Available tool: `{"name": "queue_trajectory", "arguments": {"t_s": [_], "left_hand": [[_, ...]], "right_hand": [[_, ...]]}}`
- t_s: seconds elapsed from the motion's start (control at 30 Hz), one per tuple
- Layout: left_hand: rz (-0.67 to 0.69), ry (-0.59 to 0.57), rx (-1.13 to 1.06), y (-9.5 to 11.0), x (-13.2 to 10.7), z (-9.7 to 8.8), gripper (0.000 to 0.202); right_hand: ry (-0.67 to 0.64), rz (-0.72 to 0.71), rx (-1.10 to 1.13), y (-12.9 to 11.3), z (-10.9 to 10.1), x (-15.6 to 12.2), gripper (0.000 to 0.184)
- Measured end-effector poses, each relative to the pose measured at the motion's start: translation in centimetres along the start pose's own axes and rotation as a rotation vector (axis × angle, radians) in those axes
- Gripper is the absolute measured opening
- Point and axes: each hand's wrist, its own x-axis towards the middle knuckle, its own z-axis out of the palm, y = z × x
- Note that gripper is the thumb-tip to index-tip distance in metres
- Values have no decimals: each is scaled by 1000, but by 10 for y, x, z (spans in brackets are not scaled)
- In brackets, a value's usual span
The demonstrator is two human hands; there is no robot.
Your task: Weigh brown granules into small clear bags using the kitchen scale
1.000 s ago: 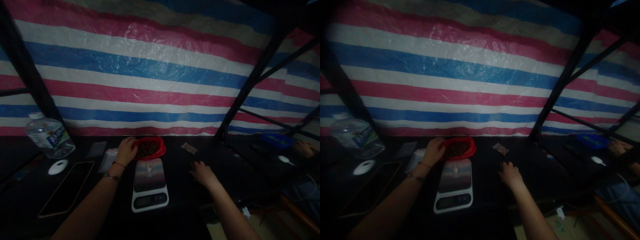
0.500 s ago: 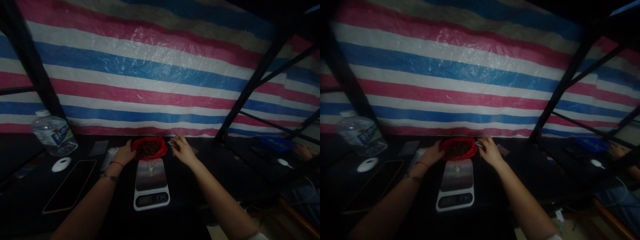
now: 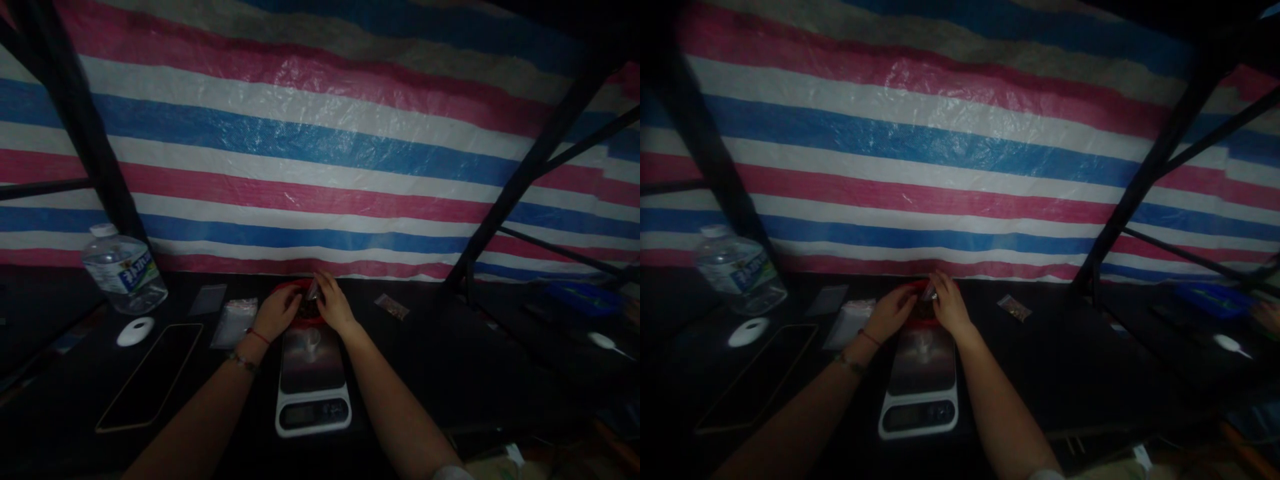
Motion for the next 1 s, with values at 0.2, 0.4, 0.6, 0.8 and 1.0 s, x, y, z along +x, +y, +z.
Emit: {"name": "queue_trajectory", "arguments": {"t_s": [0.2, 0.4, 0.6, 0.8, 1.0], "left_hand": [[-31, -161, -69, 4, 20, 10, 32], [-244, -90, -350, -2, 24, 19, 37], [-300, -136, -496, -4, 8, 27, 36], [-98, -89, -340, 0, -1, 22, 25], [-36, -65, -267, -1, -3, 26, 27]], "right_hand": [[-80, -67, 21, -2, 5, -3, 75], [31, 26, 4, -3, 0, -6, 50], [-73, 52, -21, -9, -10, -10, 29], [-150, 52, -37, -15, -13, -10, 32], [-175, 34, -84, -18, -17, -10, 28]]}}
